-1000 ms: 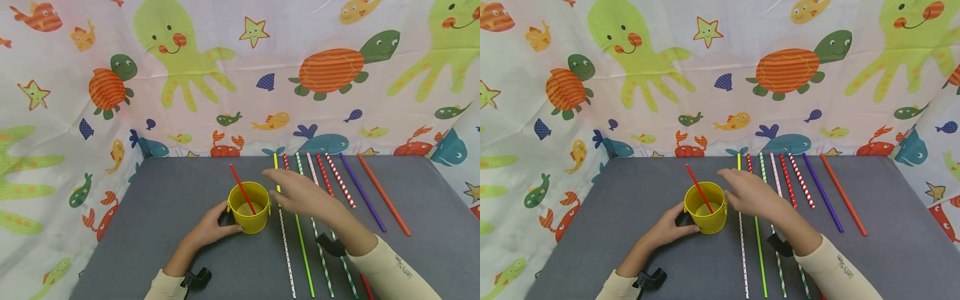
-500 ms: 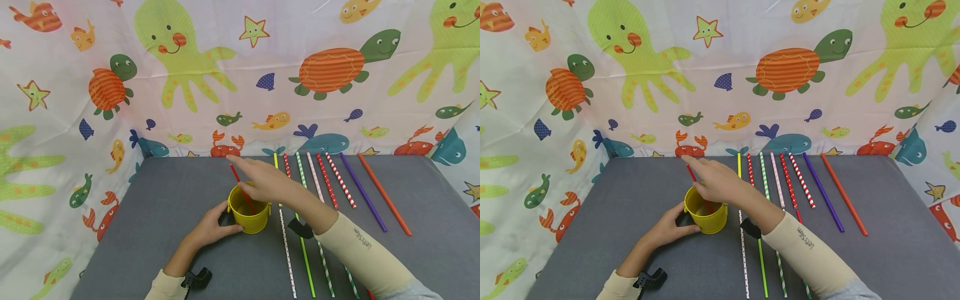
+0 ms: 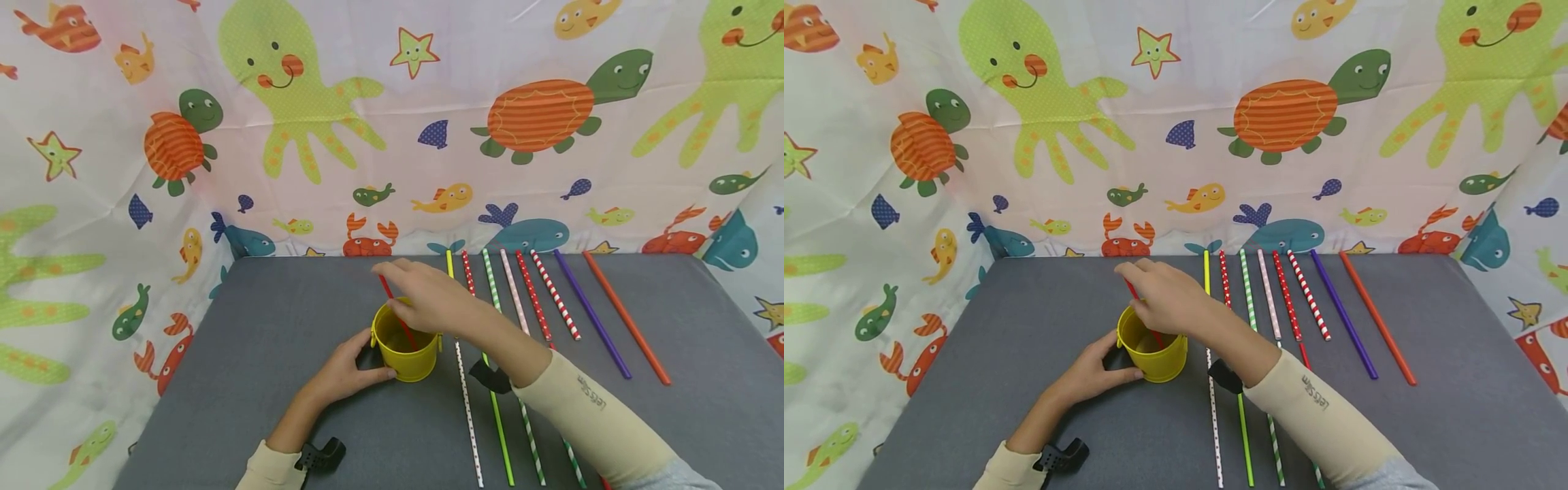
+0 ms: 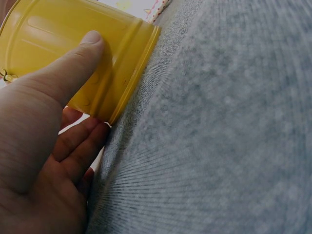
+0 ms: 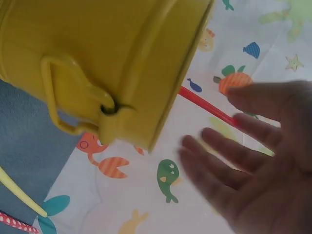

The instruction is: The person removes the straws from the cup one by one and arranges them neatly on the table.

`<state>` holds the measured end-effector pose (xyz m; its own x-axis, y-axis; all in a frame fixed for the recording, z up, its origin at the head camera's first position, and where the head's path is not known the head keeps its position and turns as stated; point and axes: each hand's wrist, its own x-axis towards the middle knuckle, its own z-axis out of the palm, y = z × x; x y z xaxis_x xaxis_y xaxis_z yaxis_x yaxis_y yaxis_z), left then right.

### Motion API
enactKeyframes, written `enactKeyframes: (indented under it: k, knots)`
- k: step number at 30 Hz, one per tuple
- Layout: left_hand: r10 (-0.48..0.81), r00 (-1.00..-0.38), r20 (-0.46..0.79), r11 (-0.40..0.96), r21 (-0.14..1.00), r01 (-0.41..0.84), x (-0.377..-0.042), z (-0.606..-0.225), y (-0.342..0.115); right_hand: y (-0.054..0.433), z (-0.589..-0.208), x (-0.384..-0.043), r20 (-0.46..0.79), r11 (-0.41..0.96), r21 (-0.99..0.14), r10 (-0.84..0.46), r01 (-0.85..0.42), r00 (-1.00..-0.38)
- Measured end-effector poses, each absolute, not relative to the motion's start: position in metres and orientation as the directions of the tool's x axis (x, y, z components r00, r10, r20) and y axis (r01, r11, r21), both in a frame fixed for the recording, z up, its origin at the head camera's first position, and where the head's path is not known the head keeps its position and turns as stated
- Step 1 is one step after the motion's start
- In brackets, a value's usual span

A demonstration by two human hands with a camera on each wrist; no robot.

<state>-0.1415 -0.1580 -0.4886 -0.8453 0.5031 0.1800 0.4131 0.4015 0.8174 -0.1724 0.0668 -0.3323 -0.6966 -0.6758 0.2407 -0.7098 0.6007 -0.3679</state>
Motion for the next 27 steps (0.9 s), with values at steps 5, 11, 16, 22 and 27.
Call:
enactKeyframes:
  k: [5, 11, 16, 22, 27]
  knots:
    - [0.501, -0.846, 0.185, 0.403, 0.815, 0.416, -0.141, -0.488, -0.158, 0.065, -0.333, -0.162, 0.421, 0.546, -0.392, -0.610, -0.741, -0.672]
    - [0.498, -0.850, 0.172, 0.415, 0.813, 0.408, -0.141, -0.488, -0.157, 0.068, -0.336, -0.144, 0.426, 0.510, -0.508, -0.551, -0.694, -0.718]
    - [0.496, -0.852, 0.166, 0.415, 0.817, 0.401, -0.141, -0.489, -0.157, 0.073, -0.342, -0.137, 0.350, 0.531, -0.543, -0.561, -0.650, -0.750]
    - [0.479, -0.861, 0.170, 0.415, 0.821, 0.393, -0.139, -0.486, -0.155, 0.075, -0.351, -0.139, 0.278, 0.532, -0.556, -0.605, -0.639, -0.746]
    - [0.481, -0.863, 0.156, 0.424, 0.820, 0.385, -0.137, -0.481, -0.154, 0.073, -0.355, -0.143, 0.214, 0.562, -0.533, -0.634, -0.633, -0.743]
